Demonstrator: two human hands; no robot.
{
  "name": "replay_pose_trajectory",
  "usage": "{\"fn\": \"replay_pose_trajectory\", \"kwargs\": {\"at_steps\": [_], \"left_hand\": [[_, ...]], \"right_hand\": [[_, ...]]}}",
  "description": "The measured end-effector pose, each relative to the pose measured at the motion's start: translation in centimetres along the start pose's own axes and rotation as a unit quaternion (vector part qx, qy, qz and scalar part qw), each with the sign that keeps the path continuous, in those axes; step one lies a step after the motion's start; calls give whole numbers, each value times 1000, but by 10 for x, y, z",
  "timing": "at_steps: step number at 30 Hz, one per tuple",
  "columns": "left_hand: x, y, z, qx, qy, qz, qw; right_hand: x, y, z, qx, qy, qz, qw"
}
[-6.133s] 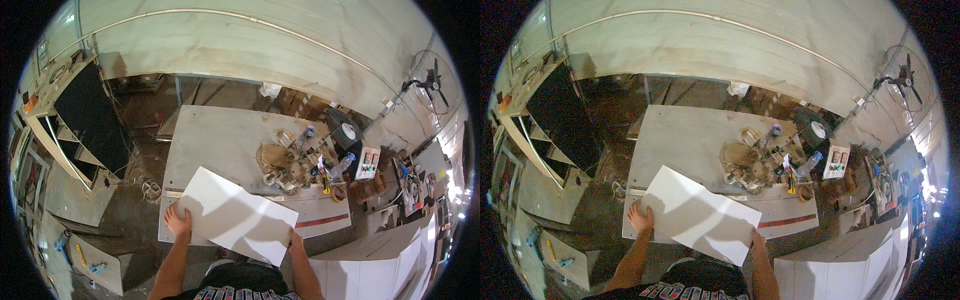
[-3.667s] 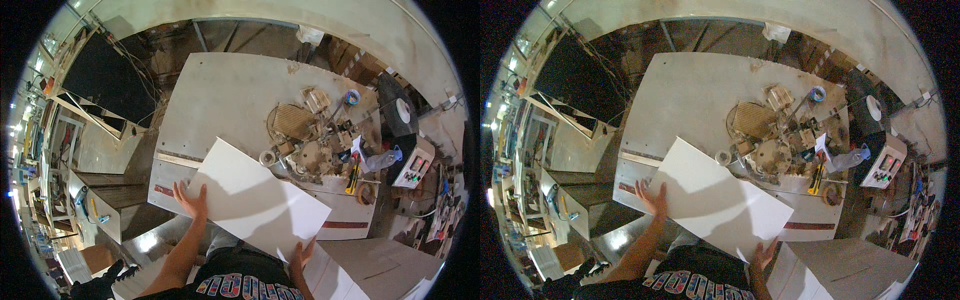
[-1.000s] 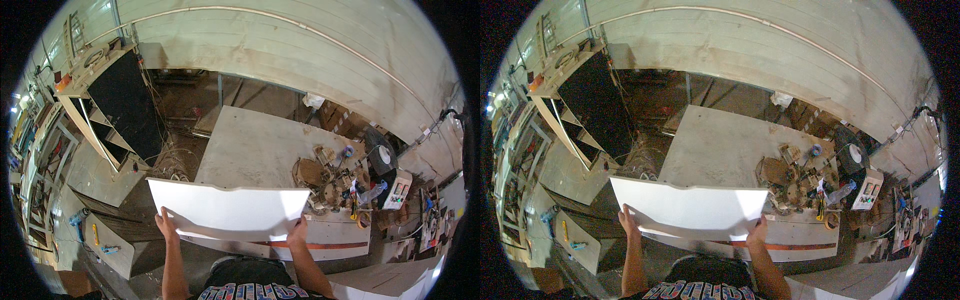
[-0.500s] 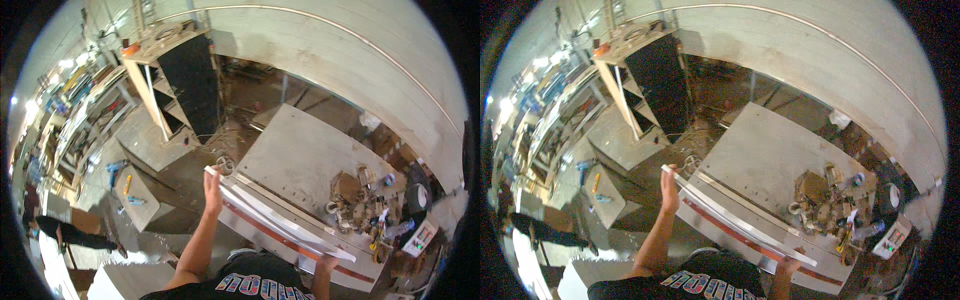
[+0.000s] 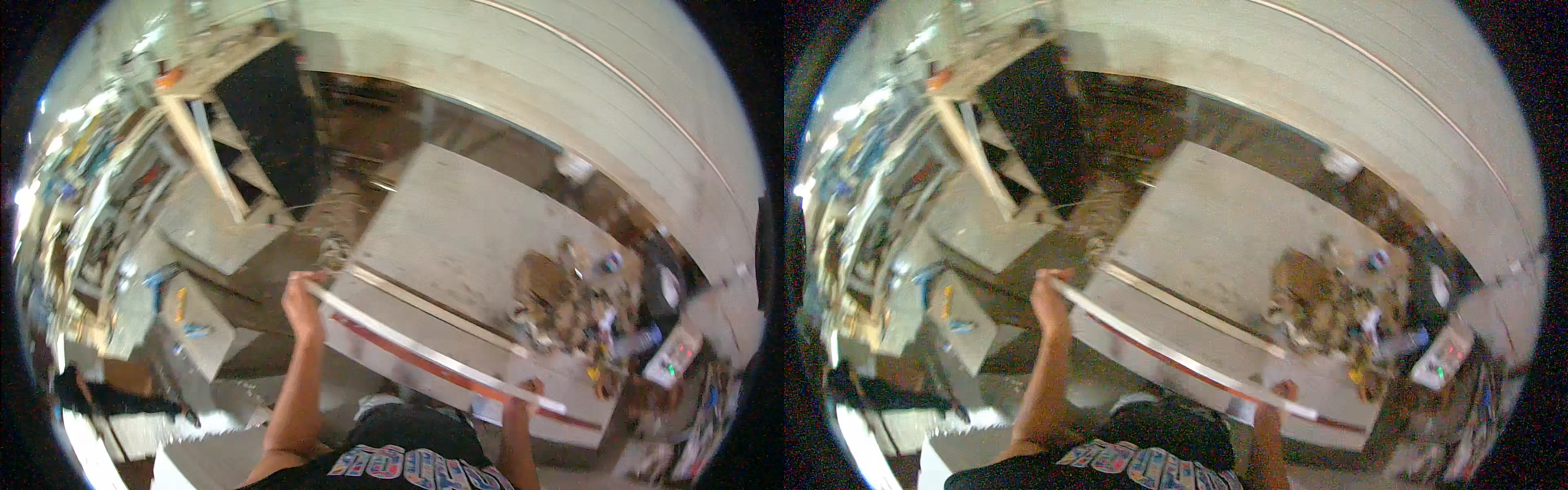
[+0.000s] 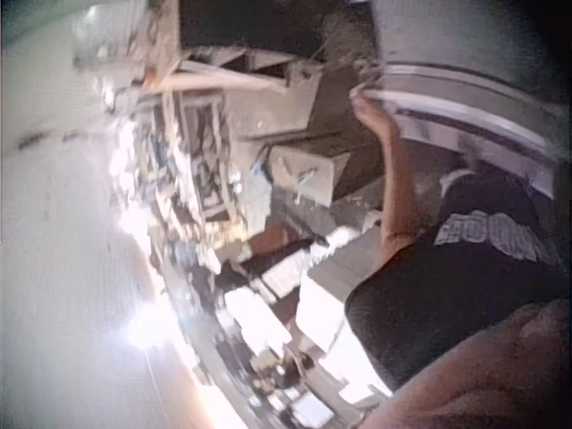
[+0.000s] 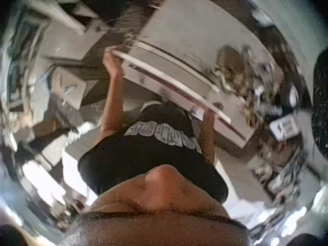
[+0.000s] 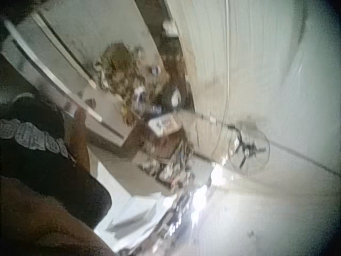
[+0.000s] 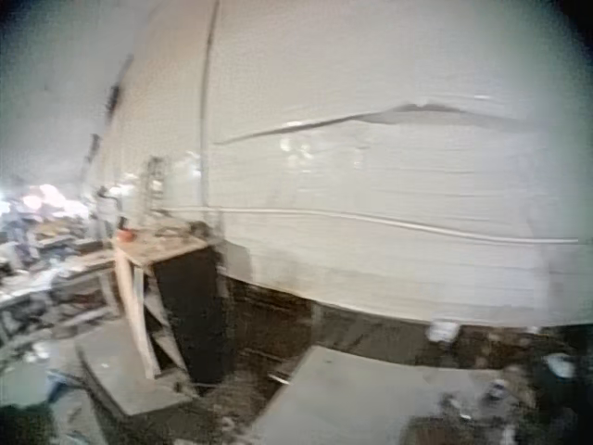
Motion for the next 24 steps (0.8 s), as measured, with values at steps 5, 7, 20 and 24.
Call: {"fn": "replay_pose_trajectory", "kwargs": {"at_steps": [5, 7, 20, 24], "left_hand": [[9, -12, 3, 27, 28, -74, 996], [14, -13, 0, 32, 29, -65, 997], [22, -10, 1, 45, 33, -98, 994], [26, -8, -1, 31, 54, -114, 992]], "right_hand": [[69, -25, -14, 4, 27, 11, 1000], [147, -40, -26, -28, 148, -99, 984], [119, -320, -217, 337, 454, -661, 492], [93, -340, -235, 375, 449, -654, 479]]}}
Point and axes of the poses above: each hand's wrist, its own z-axis towards the middle knuckle, its own y-axis out of the back of the hand, x = y × z, the point moved 7 cm from there along z, towards the middle knuckle, and after that the axes turned 1 degree about z, right-handed, at the moved point
